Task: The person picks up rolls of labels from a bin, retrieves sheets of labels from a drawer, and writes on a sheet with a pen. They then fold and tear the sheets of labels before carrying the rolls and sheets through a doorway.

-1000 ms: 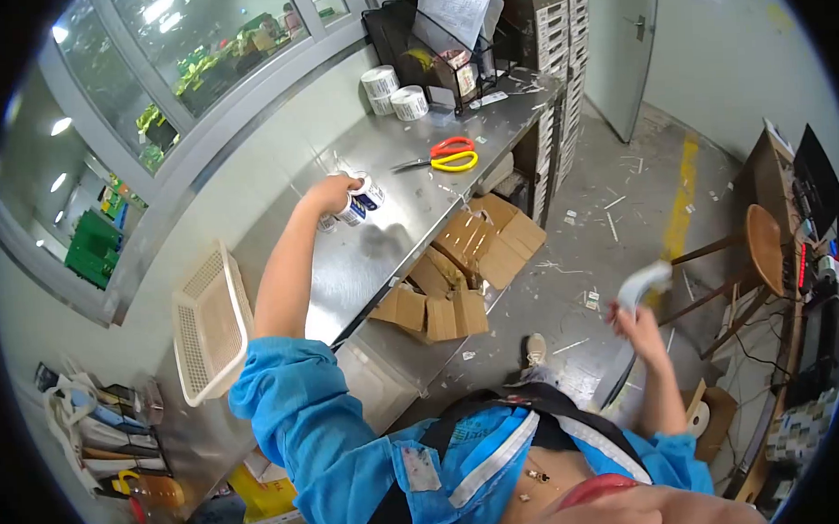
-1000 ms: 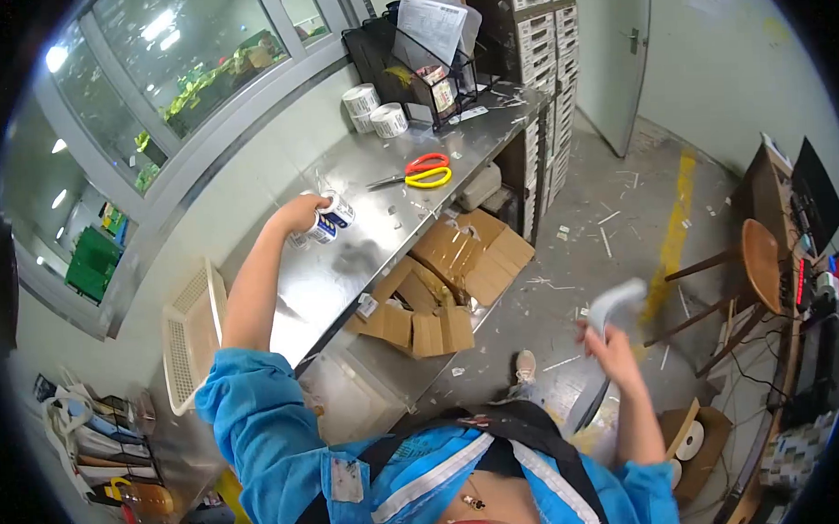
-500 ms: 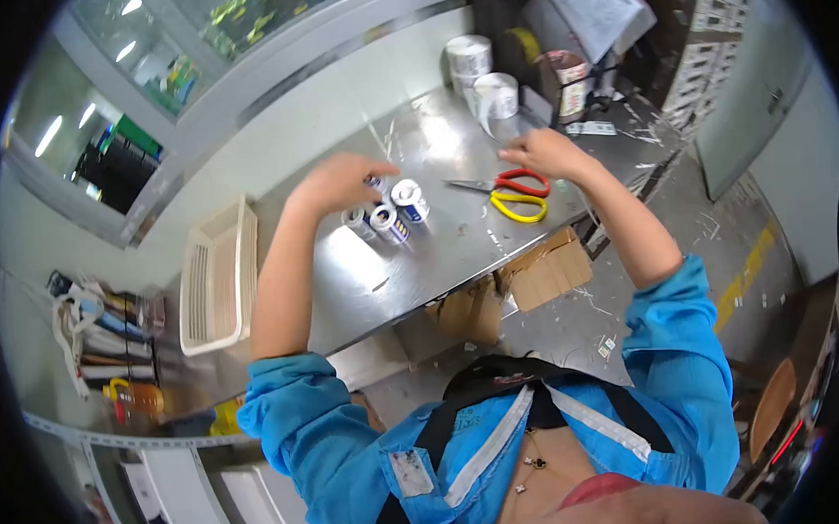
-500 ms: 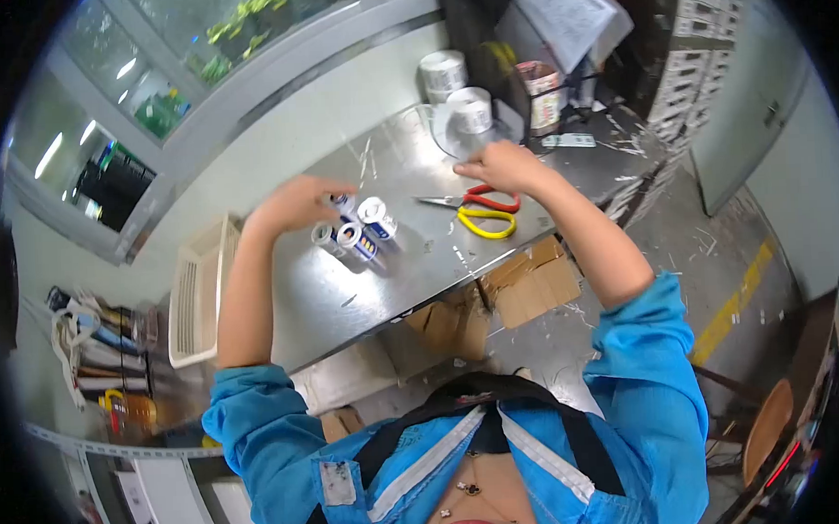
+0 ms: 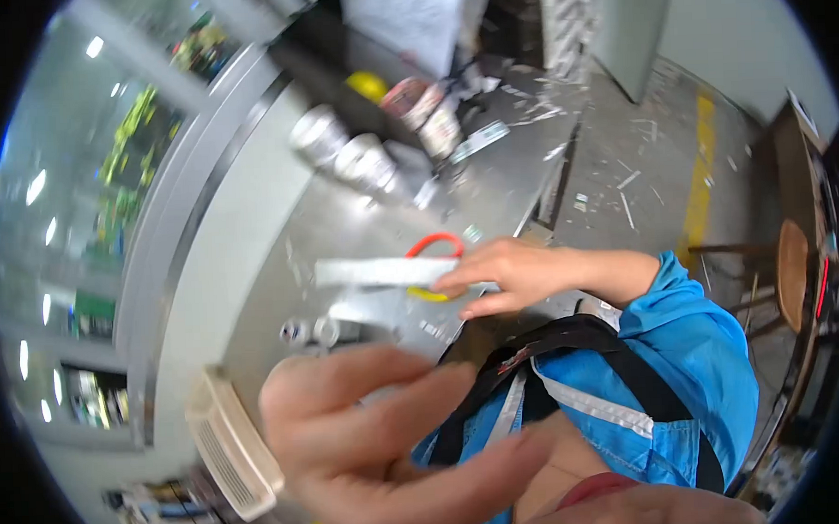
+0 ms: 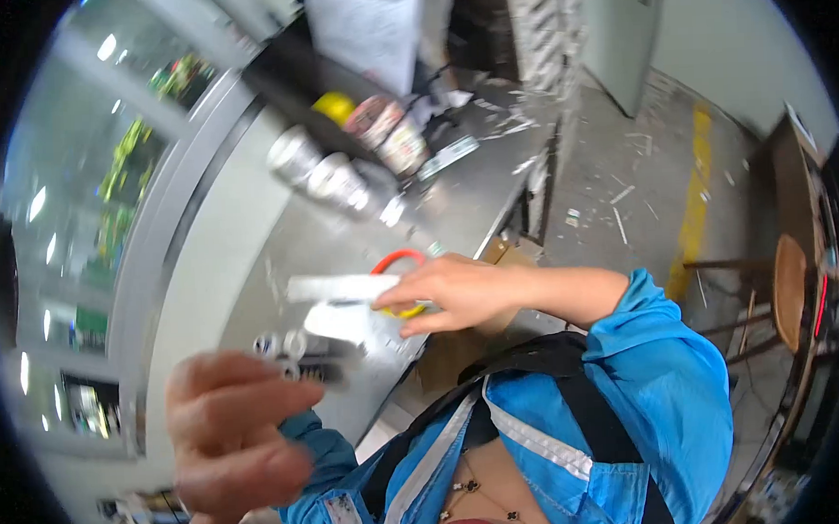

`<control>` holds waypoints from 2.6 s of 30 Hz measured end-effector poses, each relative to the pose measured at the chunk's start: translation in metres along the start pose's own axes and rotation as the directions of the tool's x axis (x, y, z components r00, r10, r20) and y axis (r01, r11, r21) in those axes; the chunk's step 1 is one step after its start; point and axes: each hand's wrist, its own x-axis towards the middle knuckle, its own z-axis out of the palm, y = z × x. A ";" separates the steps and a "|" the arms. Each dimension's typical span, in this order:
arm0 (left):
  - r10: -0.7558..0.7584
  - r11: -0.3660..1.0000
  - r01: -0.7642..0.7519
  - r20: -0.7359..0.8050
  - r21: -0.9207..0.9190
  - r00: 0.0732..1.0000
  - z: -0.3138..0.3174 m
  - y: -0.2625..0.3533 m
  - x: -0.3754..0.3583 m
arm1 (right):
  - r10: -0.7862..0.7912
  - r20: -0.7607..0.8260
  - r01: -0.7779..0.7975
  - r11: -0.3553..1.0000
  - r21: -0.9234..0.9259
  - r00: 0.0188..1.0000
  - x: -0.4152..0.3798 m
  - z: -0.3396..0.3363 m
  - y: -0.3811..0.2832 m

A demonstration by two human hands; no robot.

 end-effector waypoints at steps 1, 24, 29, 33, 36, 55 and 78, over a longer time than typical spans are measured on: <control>0.162 0.981 -0.175 -0.134 -0.089 0.978 0.010 -0.013 -0.004 | 0.038 -0.064 -0.035 0.999 0.040 0.997 -0.024 -0.019 0.001; -0.194 0.973 0.229 0.482 -0.015 0.854 0.433 -0.161 0.113 | 0.641 -0.304 -0.298 0.656 0.693 0.704 -0.212 -0.408 0.279; -0.281 0.953 0.300 0.495 0.042 0.823 0.464 -0.184 0.131 | 0.701 -0.109 -0.074 0.226 0.971 0.705 -0.149 -0.424 0.373; -0.408 0.913 0.388 0.267 0.126 0.873 0.466 -0.202 0.163 | 0.530 -0.099 0.029 0.139 0.990 0.842 -0.169 -0.419 0.377; -0.567 0.812 0.548 0.047 0.202 0.823 0.457 -0.215 0.184 | 0.578 -0.149 0.015 0.230 0.973 0.803 -0.228 -0.421 0.328; -0.700 0.704 0.480 0.394 0.524 0.596 0.614 -0.282 0.281 | 0.370 0.257 -0.447 0.654 0.610 0.893 -0.317 -0.559 0.309; -0.720 0.663 0.525 0.262 0.534 0.643 0.545 -0.301 0.239 | -0.469 0.270 0.532 0.624 -0.572 0.841 -0.168 -0.659 0.317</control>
